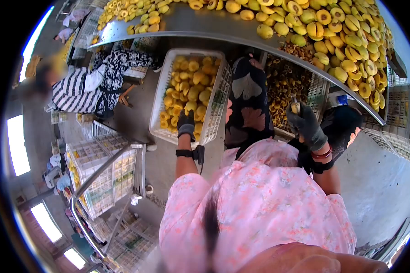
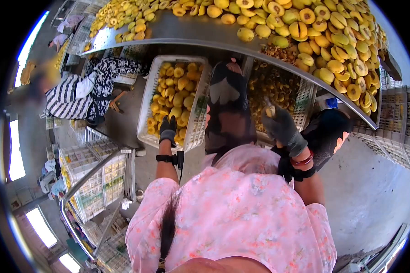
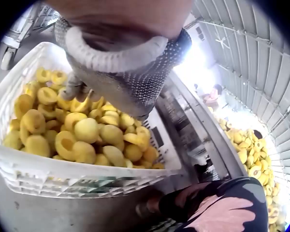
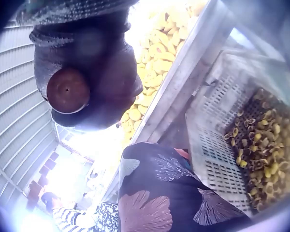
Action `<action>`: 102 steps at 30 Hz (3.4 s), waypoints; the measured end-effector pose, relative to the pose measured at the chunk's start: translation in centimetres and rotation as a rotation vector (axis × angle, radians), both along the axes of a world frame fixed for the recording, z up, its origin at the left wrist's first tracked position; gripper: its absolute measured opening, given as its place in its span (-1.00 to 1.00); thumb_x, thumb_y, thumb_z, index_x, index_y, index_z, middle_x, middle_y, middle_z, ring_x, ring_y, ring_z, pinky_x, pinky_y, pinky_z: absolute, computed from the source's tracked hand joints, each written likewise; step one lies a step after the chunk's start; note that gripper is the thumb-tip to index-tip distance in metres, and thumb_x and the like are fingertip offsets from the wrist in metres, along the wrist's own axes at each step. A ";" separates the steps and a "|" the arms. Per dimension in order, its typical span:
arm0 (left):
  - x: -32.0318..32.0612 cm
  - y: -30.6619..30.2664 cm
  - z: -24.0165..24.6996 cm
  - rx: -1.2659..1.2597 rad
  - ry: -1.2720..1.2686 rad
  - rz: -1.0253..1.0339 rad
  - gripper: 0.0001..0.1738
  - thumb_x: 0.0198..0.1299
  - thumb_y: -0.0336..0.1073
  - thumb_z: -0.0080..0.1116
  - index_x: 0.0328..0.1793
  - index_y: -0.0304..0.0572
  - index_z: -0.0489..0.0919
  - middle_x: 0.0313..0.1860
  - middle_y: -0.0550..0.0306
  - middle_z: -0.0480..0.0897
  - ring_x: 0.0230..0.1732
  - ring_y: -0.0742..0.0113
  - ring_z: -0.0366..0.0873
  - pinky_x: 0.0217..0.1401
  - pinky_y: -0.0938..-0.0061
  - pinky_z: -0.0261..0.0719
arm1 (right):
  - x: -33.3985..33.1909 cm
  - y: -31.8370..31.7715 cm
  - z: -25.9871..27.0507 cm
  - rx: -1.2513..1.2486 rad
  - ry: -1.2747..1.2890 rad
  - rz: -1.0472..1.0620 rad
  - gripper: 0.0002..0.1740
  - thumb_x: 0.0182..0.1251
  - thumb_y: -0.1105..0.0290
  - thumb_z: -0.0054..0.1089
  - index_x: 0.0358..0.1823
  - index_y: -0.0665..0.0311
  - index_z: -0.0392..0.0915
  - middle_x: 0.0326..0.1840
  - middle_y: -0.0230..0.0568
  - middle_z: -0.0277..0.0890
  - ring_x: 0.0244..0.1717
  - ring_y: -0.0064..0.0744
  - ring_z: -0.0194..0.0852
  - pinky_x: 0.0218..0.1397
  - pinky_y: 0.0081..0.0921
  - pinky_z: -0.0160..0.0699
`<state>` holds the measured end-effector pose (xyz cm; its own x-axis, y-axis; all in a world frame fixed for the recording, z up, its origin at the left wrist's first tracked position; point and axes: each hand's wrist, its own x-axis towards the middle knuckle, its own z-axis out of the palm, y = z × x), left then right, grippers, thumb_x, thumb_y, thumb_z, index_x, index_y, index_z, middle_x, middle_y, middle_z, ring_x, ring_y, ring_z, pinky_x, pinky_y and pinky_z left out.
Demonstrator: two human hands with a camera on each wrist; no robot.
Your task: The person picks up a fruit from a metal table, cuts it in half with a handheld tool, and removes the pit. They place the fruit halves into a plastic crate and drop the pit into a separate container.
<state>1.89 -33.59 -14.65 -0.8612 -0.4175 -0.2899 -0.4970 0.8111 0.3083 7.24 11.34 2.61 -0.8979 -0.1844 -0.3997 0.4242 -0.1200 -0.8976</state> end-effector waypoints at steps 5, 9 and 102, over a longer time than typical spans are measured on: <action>-10.9 4.7 6.3 -0.126 0.832 -0.328 -0.49 0.27 -0.07 0.02 0.20 -0.32 0.41 0.15 -0.28 0.48 0.19 -0.17 0.39 0.24 0.16 0.34 | -1.6 -0.4 -2.8 0.280 0.163 0.075 -0.84 0.25 0.32 0.08 -0.33 0.27 0.46 -0.65 -0.46 0.35 -0.64 -0.70 0.24 -0.57 -0.58 0.21; -23.2 9.6 11.4 0.024 1.086 -0.541 -0.52 0.16 -0.21 0.13 0.17 -0.27 0.37 0.08 -0.24 0.49 0.09 -0.20 0.43 0.15 0.12 0.39 | -2.7 -0.7 -3.1 0.355 0.157 0.063 -0.79 0.25 0.28 0.11 -0.29 0.29 0.45 -0.68 -0.39 0.37 -0.65 -0.69 0.28 -0.59 -0.54 0.26; -39.3 22.4 13.6 0.782 0.325 -0.410 -0.50 0.04 -0.21 0.37 0.11 -0.26 0.55 -0.01 0.07 0.61 -0.07 0.41 0.54 -0.02 0.50 0.53 | -4.1 1.5 -8.8 0.800 0.272 0.049 -0.72 0.10 0.30 0.20 -0.29 0.36 0.42 -0.58 0.17 0.45 -0.47 0.22 0.46 -0.45 -0.07 0.42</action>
